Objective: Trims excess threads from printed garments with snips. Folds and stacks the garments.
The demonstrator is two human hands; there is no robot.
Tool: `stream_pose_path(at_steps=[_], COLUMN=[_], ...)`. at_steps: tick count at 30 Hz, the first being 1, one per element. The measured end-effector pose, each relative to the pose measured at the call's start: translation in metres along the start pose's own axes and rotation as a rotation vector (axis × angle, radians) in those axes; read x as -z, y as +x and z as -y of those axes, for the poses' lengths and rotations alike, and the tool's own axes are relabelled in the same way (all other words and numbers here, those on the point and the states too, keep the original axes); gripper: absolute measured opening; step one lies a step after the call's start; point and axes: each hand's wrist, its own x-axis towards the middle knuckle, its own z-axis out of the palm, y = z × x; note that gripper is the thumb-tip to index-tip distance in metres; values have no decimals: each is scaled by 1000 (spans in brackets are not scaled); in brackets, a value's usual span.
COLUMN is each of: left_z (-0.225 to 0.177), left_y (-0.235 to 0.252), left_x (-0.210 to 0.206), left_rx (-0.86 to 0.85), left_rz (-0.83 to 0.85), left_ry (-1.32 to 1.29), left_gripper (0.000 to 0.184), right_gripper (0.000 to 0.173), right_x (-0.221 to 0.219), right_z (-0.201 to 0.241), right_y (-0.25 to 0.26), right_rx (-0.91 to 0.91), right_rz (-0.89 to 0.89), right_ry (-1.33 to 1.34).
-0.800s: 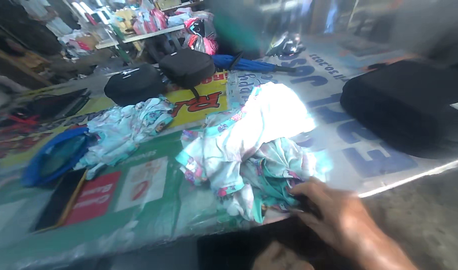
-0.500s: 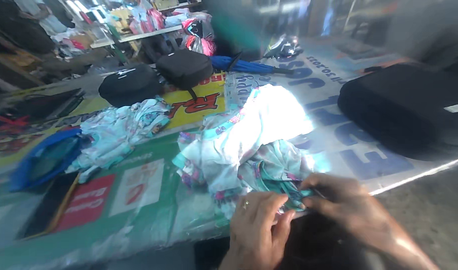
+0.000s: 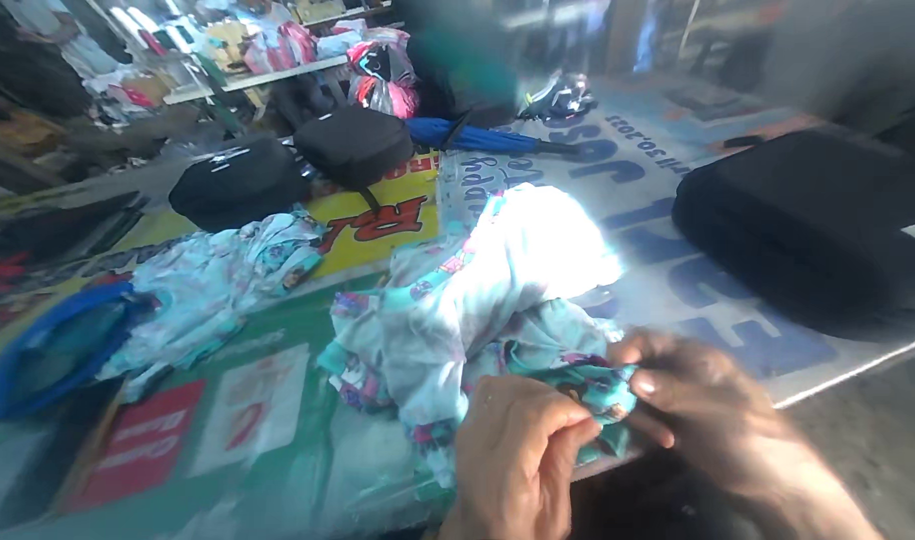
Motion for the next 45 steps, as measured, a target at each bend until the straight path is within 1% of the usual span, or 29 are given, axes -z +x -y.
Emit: stream_pose_path(at_steps=[2, 5, 6, 7, 8, 9, 10, 11, 12, 13, 14, 16, 17, 18, 19, 20, 21, 22, 23, 25, 28, 30, 33, 36, 39, 41, 44, 45], left_z=[-8, -21, -23, -22, -21, -17, -13, -8, -3, 1, 5, 11, 15, 17, 18, 19, 20, 21, 22, 23, 26, 31, 34, 34, 32, 29, 14, 15], left_y=[1, 1, 1, 0, 0, 1, 2, 3, 5, 8, 12, 23, 28, 33, 37, 40, 43, 44, 45, 48, 52, 55, 56, 57, 58, 60, 66, 66], left_x=[10, 22, 23, 21, 18, 12, 5, -2, -7, -9, -8, 0, 5, 10, 15, 20, 24, 27, 30, 36, 42, 46, 52, 56, 57, 56, 49, 49], left_rx=[6, 27, 26, 20, 22, 42, 61, 75, 103, 171, 274, 504, 605, 692, 763, 820, 860, 889, 905, 900, 806, 710, 631, 644, 645, 603, 627, 629], left_rz=[62, 196, 204, 196, 185, 192, 218, 247, 264, 280, 298, 286, 263, 244, 236, 246, 256, 265, 283, 355, 529, 652, 741, 727, 658, 663, 604, 604], left_ry=[-123, -475, -496, -413, -239, -47, 117, 230, 250, 168, -1, -384, -537, -658, -737, -791, -831, -860, -890, -927, -913, -830, -639, -576, -613, -667, -655, -679], left_gripper=[21, 32, 35, 32, 25, 26, 32, 33, 26, 20, 20, 24, 26, 29, 32, 36, 41, 45, 49, 63, 85, 91, 90, 84, 79, 85, 98, 101], right_gripper=[12, 12, 12, 12, 12, 10, 8, 7, 8, 14, 27, 57, 64, 62, 50, 36, 23, 16, 15, 17, 17, 16, 13, 11, 11, 12, 15, 16], right_x=[2, 5, 5, 6, 6, 4, 1, -2, -6, -10, -13, -17, -18, -19, -19, -17, -13, -7, 0, 10, 18, 24, 38, 49, 53, 55, 56, 56], right_z=[1, 0, 0, 0, 1, 2, 4, 5, 5, 4, 3, -2, -7, -11, -14, -14, -11, -5, 0, 12, 27, 37, 53, 61, 60, 58, 54, 53], right_y=[1, 2, 3, 3, 4, 4, 5, 7, 9, 11, 12, 12, 10, 9, 9, 9, 10, 12, 14, 18, 23, 24, 23, 21, 16, 12, 10, 11], right_rx=[-11, -10, -7, -4, 2, 11, 33, 75, 131, 201, 277, 377, 389, 379, 350, 301, 255, 229, 211, 197, 212, 244, 279, 261, 248, 236, 221, 213], right_rz=[-21, -25, -21, -18, -19, -30, -48, -66, -93, -128, -156, -194, -215, -222, -231, -235, -240, -255, -289, -358, -414, -445, -540, -616, -577, -536, -484, -477], right_ry=[30, 58, 58, 51, 25, -18, -69, -122, -177, -252, -369, -752, -947, -1097, -1174, -1136, -1004, -853, -745, -655, -684, -741, -832, -830, -817, -815, -827, -825])
